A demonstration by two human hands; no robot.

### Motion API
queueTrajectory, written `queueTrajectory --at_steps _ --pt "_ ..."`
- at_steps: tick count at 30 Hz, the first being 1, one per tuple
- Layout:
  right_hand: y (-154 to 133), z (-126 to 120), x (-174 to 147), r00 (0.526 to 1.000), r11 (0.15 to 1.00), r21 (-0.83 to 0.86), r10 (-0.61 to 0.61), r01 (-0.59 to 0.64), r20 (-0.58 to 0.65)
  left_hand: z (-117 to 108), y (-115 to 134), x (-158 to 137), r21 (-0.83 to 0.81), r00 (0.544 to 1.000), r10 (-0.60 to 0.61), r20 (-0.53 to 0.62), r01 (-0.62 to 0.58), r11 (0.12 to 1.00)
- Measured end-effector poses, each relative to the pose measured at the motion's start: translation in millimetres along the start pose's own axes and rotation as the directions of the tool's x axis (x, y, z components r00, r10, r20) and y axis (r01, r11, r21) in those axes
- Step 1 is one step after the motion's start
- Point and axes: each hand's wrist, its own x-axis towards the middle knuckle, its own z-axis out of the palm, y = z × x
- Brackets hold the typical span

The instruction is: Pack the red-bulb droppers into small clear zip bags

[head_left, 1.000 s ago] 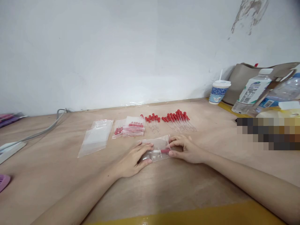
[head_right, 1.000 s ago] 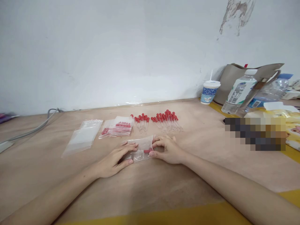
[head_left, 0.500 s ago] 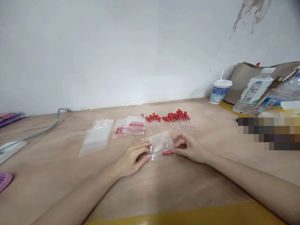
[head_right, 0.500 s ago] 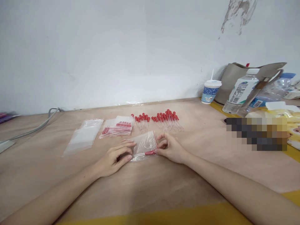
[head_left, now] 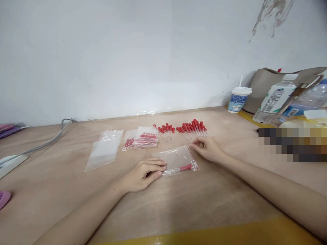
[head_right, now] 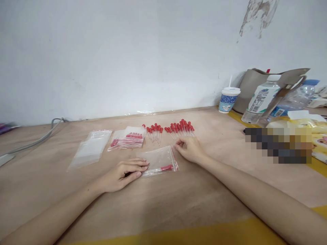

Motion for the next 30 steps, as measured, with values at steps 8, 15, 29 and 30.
queueTrajectory --at_steps 8,15,29,30 --pt "-19.1 19.3 65.9 0.989 0.900 -0.414 0.099 -0.135 -0.108 2.4 0.1 -3.3 0.081 0.998 -0.043 -0.055 0.047 0.996" --pt "-30.0 40.2 92.6 0.950 0.799 -0.523 0.304 -0.296 -0.074 3.5 -1.1 -4.9 0.131 0.999 -0.051 0.006 0.050 0.990" --pt "-39.2 38.3 86.5 0.964 0.840 -0.486 0.264 -0.241 -0.021 4.5 -1.2 -3.5 0.176 0.999 -0.049 -0.005 0.049 0.983" --pt "-37.0 33.4 84.2 0.967 0.854 -0.465 0.254 -0.232 -0.017 4.6 -1.2 -3.5 0.184 0.999 -0.048 -0.003 0.047 0.982"
